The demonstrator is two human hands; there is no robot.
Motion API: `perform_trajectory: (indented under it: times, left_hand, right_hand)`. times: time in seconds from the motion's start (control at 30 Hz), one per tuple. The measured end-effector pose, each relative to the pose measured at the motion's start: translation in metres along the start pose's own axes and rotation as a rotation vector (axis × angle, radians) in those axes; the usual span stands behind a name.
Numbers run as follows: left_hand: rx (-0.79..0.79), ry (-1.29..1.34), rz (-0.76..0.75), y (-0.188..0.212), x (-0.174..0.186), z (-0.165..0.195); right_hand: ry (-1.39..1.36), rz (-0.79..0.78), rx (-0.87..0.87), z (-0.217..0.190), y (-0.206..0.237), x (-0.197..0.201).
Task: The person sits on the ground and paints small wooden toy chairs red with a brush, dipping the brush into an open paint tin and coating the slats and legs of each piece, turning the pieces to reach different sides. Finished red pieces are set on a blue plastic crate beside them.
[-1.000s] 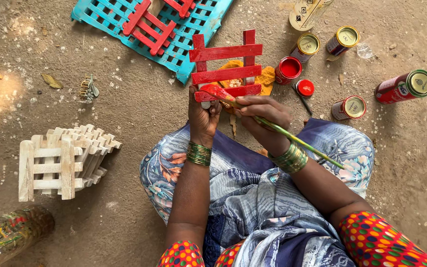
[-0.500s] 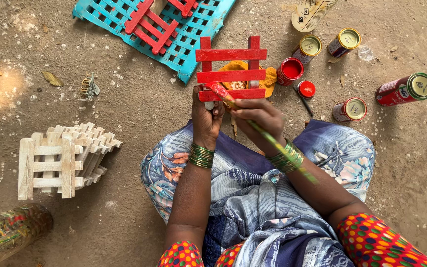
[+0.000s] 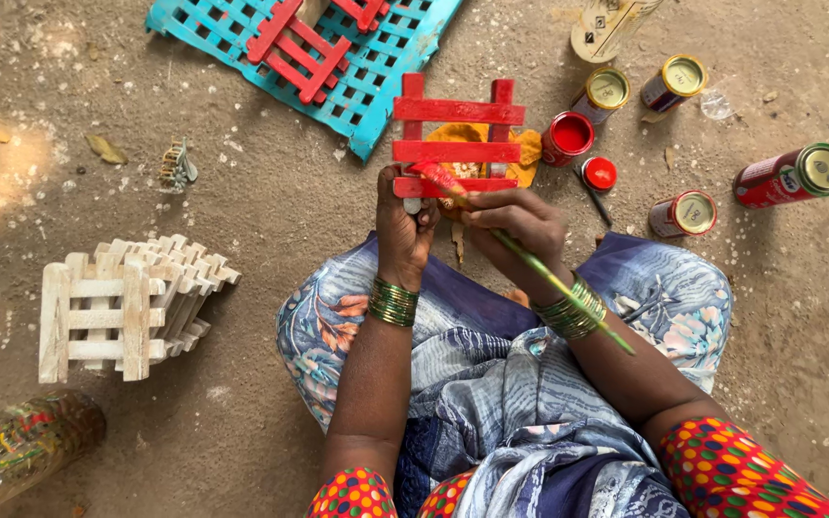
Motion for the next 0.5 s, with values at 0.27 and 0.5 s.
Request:
perform_trajectory:
  times: [0.27,0.5]
  left_hand:
    - [0.027,-0.001,0.001,-0.003,0.0,-0.003]
    - [0.012,-0.018,-0.041,-0.002,-0.001,-0.003]
  right_hand:
    - [0.004,-0.077,-0.061,-0.001,-0.008,0.01]
    - [-0.051,-0.073,-0.058,-0.008,-0.012,0.02]
Point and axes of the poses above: each hand's wrist, its own y-axis away from the middle knuckle, its own x-axis out of the back of the hand, z = x × y, the point moved 10 cm from there along -y, towards the middle knuckle
